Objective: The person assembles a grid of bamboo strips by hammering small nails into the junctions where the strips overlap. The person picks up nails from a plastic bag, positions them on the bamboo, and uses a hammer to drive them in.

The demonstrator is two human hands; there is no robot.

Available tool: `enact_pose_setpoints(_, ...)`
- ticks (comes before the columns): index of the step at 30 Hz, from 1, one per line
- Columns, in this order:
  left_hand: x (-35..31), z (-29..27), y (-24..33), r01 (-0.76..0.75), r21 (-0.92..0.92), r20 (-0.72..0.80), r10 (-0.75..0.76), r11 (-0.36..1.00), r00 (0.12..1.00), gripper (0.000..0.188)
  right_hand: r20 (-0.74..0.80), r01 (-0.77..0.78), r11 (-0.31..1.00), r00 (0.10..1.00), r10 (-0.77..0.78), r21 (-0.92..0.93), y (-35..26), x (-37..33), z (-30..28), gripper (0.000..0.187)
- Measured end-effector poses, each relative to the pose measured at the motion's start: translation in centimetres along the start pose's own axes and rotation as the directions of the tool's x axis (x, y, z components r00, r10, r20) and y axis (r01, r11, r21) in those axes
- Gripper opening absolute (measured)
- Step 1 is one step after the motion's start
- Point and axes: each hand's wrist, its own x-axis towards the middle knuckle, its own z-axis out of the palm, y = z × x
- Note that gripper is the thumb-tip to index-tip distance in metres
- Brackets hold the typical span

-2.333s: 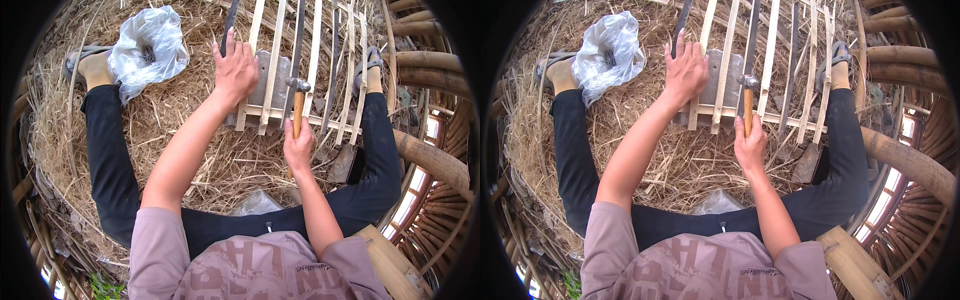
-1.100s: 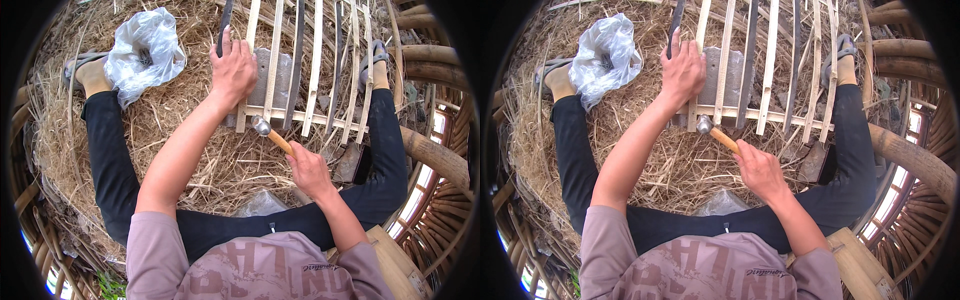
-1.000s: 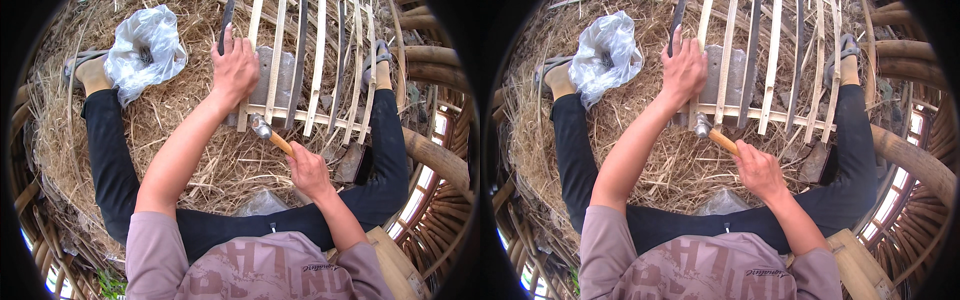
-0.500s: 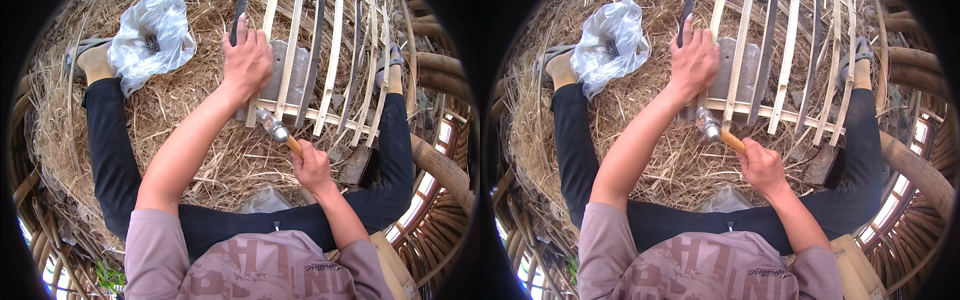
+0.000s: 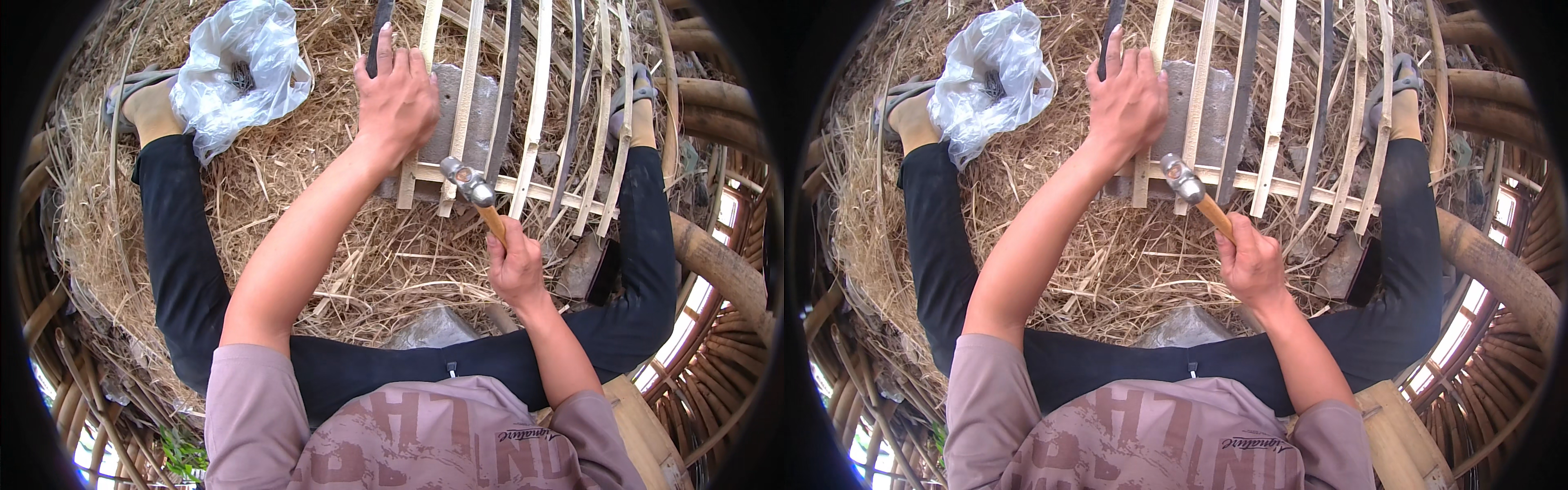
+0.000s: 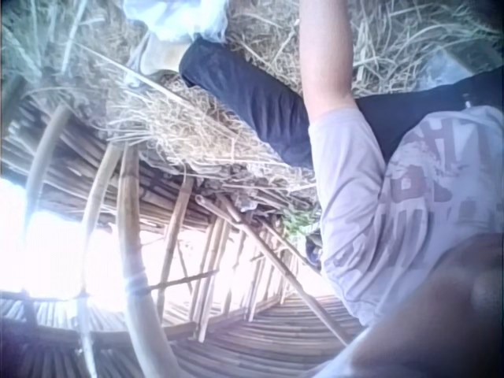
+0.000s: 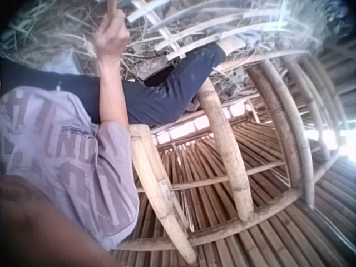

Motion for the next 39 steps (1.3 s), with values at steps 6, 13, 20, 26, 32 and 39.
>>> enact_pose_setpoints(6,0.1,-0.2,0.2,-0.003,0.012,0.068,0.002,1.0,0.998,0.046,0.045,0.044,0.999,0.998,-0.044,-0.002,0.1,-0.3,0.6,0.02)
enact_pose_setpoints(13,0.0,0.3,-0.2,-0.012,0.025,-0.018,0.012,1.0,1.0,0.044,0.077,0.08,0.996,0.994,-0.077,-0.032,-0.2,-0.1,0.9,0.025)
enact_pose_setpoints(20,0.0,0.2,-0.1,-0.015,-0.008,-0.011,0.015,1.0,1.0,0.041,0.103,0.132,0.99,0.987,-0.126,-0.052,0.1,-0.7,1.9,0.026)
enact_pose_setpoints(26,-0.2,0.5,-0.3,-0.014,-0.001,-0.045,0.014,1.0,0.999,0.041,0.16,0.054,0.998,0.986,-0.047,-0.042,-0.6,-0.2,2.2,0.023)
enact_pose_setpoints(32,0.5,-1.9,0.4,-0.004,-0.027,0.012,0.004,1.0,1.0,0.037,0.165,0.014,0.999,0.986,-0.007,-0.044,-0.6,-0.2,2.0,0.02)
enact_pose_setpoints(39,0.6,-1.9,0.1,-0.006,-0.088,0.006,0.006,0.996,1.0,0.027,0.202,-0.001,0.998,0.979,0.014,-0.064,-0.9,-0.2,2.4,0.017)
